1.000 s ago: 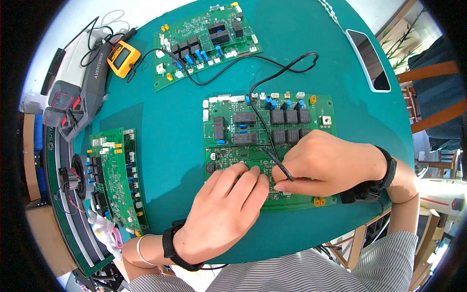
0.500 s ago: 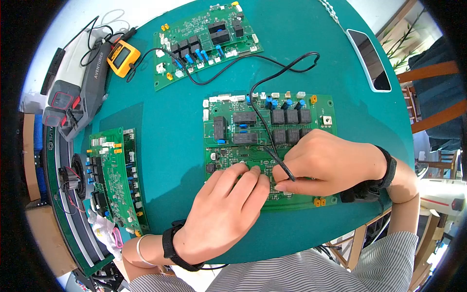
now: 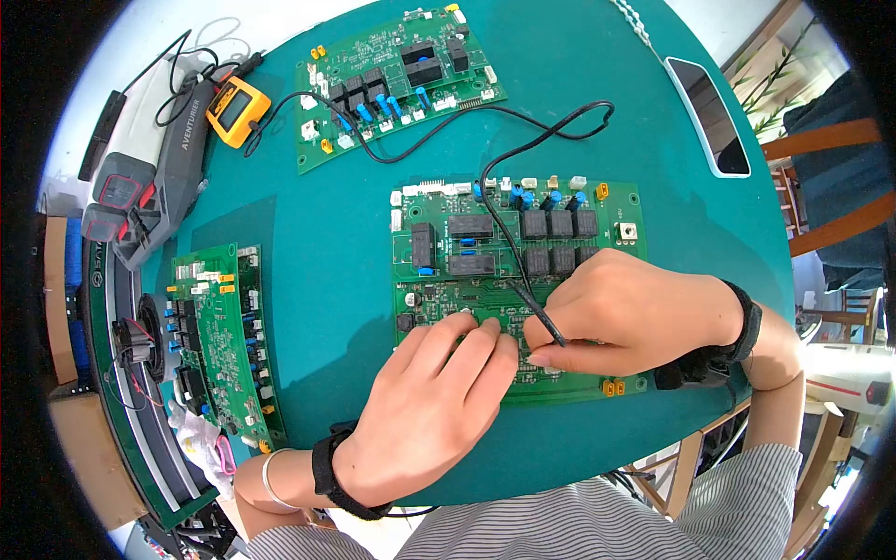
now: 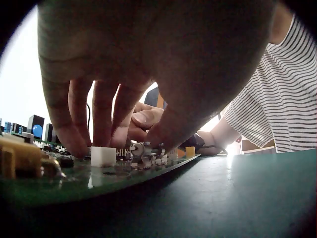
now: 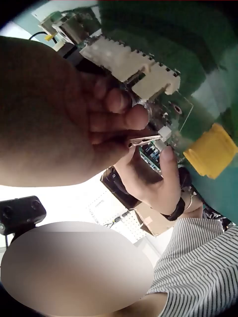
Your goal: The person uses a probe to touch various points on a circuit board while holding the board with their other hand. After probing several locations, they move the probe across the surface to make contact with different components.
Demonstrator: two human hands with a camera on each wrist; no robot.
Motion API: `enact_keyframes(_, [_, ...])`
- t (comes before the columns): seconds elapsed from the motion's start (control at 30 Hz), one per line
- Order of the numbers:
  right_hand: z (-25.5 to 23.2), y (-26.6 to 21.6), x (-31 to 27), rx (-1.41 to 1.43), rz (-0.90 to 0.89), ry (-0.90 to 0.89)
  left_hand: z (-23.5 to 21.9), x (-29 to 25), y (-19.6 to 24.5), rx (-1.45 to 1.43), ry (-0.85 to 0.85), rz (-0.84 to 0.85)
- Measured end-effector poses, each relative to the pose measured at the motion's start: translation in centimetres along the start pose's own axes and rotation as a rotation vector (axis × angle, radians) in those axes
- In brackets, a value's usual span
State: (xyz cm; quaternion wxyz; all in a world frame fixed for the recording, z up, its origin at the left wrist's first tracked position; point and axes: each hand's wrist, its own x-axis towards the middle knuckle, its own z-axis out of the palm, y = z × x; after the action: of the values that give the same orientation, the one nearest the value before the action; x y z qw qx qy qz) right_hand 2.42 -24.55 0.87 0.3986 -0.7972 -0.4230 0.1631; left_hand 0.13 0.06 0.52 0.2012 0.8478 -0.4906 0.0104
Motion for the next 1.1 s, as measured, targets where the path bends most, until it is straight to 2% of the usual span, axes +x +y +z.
enact_keyframes(1.1, [0.15, 0.01, -0.10, -0.020, -0.016, 0.019, -0.10, 0.24, 0.13, -0.031, 0.022, 0.002])
